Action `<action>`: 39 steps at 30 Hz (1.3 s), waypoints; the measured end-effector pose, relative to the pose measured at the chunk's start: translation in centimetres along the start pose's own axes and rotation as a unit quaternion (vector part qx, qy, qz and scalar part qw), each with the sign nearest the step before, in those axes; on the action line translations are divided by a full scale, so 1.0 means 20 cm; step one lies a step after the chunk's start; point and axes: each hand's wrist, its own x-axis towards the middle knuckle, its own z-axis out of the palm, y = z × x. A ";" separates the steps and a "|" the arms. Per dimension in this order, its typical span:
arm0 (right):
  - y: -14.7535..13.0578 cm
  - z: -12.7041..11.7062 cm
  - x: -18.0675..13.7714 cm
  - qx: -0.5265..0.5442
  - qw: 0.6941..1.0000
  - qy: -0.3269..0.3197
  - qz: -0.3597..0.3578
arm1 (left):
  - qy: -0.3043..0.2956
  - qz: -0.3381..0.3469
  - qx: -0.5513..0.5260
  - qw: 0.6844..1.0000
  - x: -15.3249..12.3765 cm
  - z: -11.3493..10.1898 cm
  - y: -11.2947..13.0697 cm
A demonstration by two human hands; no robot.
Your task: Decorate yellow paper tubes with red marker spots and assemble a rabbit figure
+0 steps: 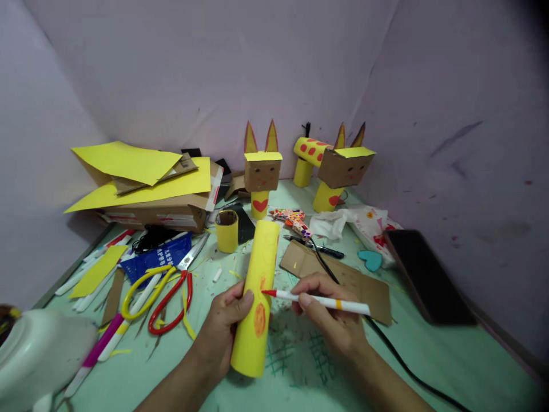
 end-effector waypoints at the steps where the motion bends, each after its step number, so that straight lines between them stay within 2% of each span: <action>1: 0.00 0.00 0.01 0.032 0.999 0.010 0.005 | 0.008 -0.010 -0.018 1.000 0.00 0.00 0.01; 3: 0.00 -0.01 0.03 0.115 0.992 0.044 0.014 | 0.010 -0.038 -0.049 0.998 0.00 0.00 0.02; 7: 0.00 -0.02 0.09 0.240 0.965 0.102 0.023 | -0.036 -0.117 -0.110 0.986 -0.01 -0.01 0.05; 10: 0.00 -0.03 0.11 0.281 0.954 0.099 0.038 | -0.072 -0.145 -0.161 0.974 0.00 -0.02 0.06; 13: 0.00 -0.02 0.11 0.306 0.946 0.094 0.045 | -0.097 -0.142 -0.172 0.970 0.01 -0.03 0.07; 23: -0.01 -0.02 0.12 0.307 0.946 0.094 0.048 | -0.060 -0.128 -0.126 0.982 0.02 -0.01 0.04; 31: 0.00 -0.02 0.12 0.296 0.949 0.090 0.051 | 0.012 -0.104 -0.066 0.992 0.00 0.03 0.03; 35: 0.00 -0.02 0.10 0.269 0.959 0.080 0.038 | 0.014 -0.066 -0.052 0.996 -0.01 0.03 0.01; 39: -0.01 -0.02 0.06 0.193 0.980 0.047 0.007 | 0.042 -0.039 -0.016 0.998 -0.01 0.04 -0.01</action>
